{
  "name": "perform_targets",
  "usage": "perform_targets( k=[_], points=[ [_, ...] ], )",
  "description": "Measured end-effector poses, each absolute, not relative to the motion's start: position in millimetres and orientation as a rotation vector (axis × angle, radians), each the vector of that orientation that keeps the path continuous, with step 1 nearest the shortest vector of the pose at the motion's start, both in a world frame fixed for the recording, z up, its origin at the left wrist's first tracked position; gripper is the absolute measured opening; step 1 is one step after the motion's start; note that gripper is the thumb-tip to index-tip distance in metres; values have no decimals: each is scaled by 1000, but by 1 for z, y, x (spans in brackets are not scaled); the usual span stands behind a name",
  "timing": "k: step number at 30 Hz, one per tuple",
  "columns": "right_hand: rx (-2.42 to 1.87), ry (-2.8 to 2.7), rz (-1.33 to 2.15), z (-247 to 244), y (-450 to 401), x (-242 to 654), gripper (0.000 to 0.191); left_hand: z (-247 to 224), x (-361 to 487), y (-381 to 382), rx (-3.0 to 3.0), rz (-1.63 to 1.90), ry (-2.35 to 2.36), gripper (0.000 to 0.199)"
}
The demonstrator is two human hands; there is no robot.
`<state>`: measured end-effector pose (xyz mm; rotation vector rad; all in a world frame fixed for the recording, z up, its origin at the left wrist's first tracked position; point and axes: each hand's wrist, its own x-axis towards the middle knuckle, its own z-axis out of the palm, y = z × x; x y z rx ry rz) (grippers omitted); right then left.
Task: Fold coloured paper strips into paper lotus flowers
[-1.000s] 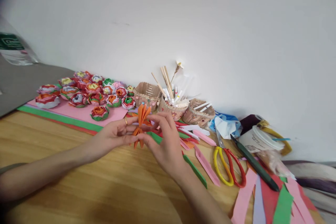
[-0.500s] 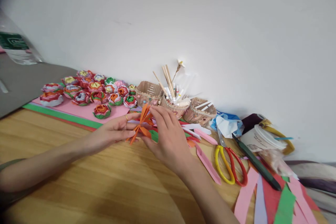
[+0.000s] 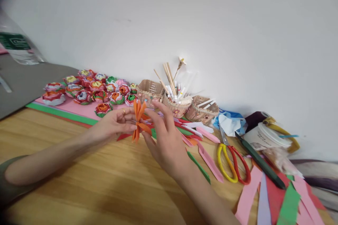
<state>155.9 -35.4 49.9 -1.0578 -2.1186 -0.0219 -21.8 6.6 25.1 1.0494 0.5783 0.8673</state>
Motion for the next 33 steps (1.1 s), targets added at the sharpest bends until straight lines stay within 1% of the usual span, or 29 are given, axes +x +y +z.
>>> perform_targets(
  k=[2, 4, 5, 9, 15, 23, 27, 33],
  points=[
    [-1085, -2075, -71, 47, -37, 153, 29, 25, -21, 5, 984, 917, 596, 40],
    [-1091, -2111, -131, 45, -38, 151, 15, 26, -21, 2, 943, 938, 592, 30],
    [-1080, -2138, -173, 44, -39, 151, 11, 27, -21, 1, 941, 939, 599, 27],
    [-958, -2224, -363, 40, -41, 154, 13, 29, -23, 0, 995, 909, 695, 22],
    [-871, -2264, -453, 33, -40, 159, 18, 30, -25, 3, 1059, 923, 753, 13],
    [-766, -2291, -457, 25, -39, 163, 24, 32, -23, -3, 824, 950, 746, 11],
    [-771, -2295, -469, 28, -38, 162, 21, 32, -23, -3, 710, 946, 719, 10],
    [-876, -2223, -518, 30, -35, 155, 14, 26, -24, 0, 768, 910, 600, 23]
  ],
)
